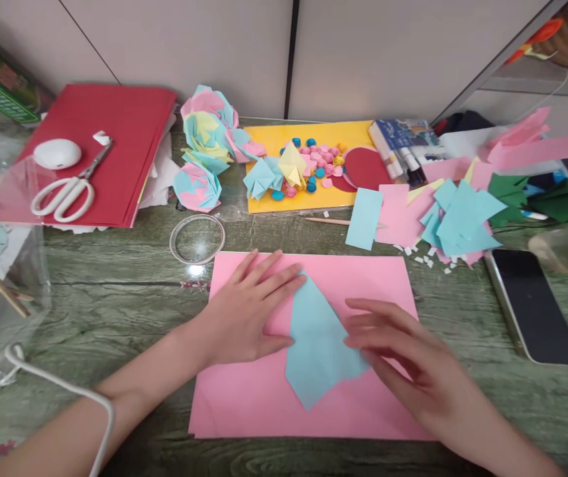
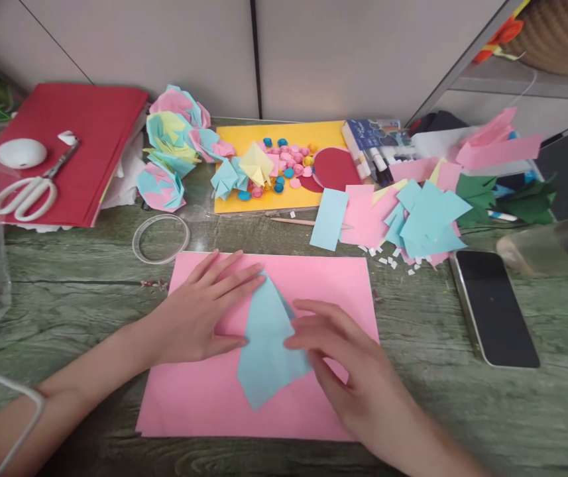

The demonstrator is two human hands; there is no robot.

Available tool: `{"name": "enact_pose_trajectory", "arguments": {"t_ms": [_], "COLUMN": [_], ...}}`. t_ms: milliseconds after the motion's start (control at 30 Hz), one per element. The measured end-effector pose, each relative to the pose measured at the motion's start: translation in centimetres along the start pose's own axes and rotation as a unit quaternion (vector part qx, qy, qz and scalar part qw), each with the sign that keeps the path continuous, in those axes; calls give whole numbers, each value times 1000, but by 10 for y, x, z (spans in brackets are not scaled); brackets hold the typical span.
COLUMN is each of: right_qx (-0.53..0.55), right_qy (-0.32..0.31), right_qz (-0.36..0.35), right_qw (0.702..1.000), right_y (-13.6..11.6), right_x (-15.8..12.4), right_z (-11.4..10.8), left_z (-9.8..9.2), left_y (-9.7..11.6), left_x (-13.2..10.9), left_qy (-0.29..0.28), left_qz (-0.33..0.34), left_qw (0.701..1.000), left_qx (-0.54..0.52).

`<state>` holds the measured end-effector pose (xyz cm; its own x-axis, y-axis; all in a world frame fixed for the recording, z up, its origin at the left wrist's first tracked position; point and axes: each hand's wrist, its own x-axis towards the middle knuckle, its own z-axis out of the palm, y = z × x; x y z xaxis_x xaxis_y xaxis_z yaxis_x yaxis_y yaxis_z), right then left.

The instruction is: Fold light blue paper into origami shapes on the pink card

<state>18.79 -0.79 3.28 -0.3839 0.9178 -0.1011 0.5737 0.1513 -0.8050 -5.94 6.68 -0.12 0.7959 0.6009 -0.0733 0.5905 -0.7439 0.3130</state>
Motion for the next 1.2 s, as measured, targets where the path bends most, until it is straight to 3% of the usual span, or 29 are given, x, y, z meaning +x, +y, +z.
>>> {"name": "enact_pose_trajectory", "arguments": {"t_ms": [167,233,467,600,733,800,933,1033,1200], "right_qx": [-72,-87,-78,-113,-218,-257,-250,-282,-367], "right_qy": [-133,-154,-59,0,134,164,98,78,42], "right_qz": [-73,-87,-96,-121,-122,-138,-232,-300,-295], "right_qw": [986,980,991,986,959,942,935,908,881], "right_y": [2,5,13,14,14,13,8,1,-4], "right_x": [-7,-7,9,12,10,7,3,0,-9], "right_z": [-11,-11,14,27,38,43,48,50,58], "left_z": [-2,-2,-4,-5,-2,1,2,1,-2], "left_y": [0,1,5,7,9,9,8,7,6], "left_x": [-1,-2,-3,-4,-4,-4,-3,-3,-1], "left_qy": [-2,-2,-14,-21,-31,-28,-16,-8,-18], "left_qz": [9,15,25,66,107,106,107,108,110], "left_qw": [1000,1000,1000,997,992,992,992,993,994], "left_qx": [5,5,0,-22,-52,-62,-68,-50,-21]}}
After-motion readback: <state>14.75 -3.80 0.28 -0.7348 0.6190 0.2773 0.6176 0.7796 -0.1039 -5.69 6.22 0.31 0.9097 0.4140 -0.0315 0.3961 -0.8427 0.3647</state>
